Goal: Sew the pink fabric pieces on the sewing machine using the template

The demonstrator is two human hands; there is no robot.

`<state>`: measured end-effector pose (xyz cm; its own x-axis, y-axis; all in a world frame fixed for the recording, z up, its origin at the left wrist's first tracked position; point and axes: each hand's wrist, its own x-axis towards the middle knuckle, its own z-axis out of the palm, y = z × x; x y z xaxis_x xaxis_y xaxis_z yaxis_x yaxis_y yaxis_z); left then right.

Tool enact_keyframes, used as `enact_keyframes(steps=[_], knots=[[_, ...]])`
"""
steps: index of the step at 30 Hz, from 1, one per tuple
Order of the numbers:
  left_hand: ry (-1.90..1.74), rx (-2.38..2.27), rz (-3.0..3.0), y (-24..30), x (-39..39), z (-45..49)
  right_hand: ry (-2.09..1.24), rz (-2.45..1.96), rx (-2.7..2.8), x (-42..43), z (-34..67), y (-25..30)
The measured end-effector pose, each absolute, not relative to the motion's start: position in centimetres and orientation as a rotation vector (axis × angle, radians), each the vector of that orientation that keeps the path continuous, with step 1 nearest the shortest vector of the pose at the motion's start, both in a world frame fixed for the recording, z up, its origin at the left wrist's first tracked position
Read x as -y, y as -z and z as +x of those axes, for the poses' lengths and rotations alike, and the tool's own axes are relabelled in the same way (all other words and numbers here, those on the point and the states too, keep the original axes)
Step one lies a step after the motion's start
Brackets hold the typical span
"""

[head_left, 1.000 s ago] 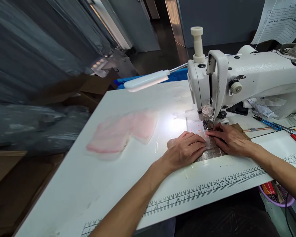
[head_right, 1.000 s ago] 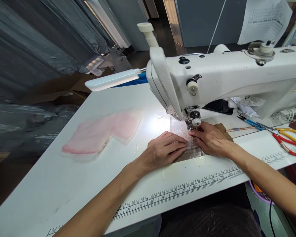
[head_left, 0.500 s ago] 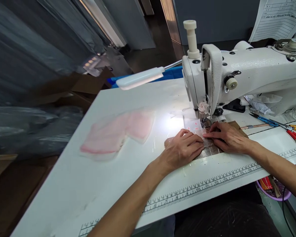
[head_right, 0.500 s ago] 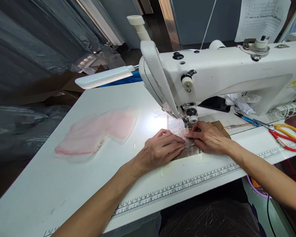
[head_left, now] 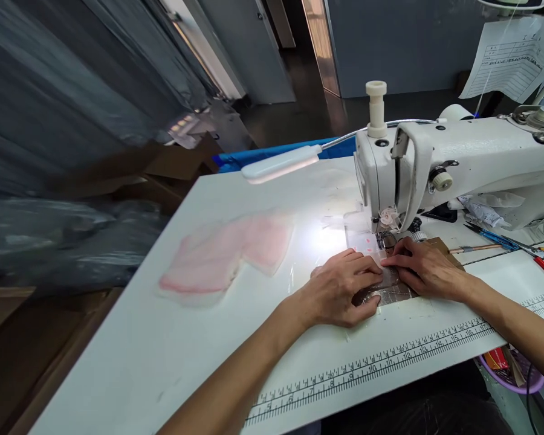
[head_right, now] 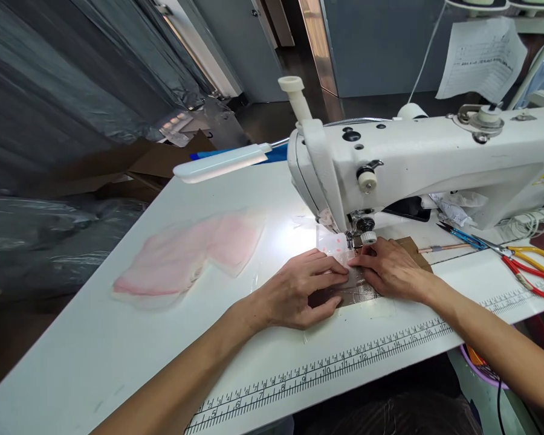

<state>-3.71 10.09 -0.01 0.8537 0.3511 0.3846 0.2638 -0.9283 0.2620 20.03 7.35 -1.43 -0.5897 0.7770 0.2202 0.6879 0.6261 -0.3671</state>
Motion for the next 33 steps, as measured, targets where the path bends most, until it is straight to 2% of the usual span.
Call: enact_keyframes(steps=[7, 19, 33], knots=[[-0.606, -0.518, 2.938, 0.28, -9.93, -3.66, -0.231, -1.225, 2.537, -7.70, 19.63, 1.71], [-0.572, -0.635, 3.013, 0.87, -10.10, -3.46, -0.305, -1.229, 2.502, -7.29, 19.86, 1.89], [-0.532, -0.702, 3.033, 0.79, -10.83, -3.52, -0.184, -1.235, 2.526, -7.29, 19.58, 1.44]])
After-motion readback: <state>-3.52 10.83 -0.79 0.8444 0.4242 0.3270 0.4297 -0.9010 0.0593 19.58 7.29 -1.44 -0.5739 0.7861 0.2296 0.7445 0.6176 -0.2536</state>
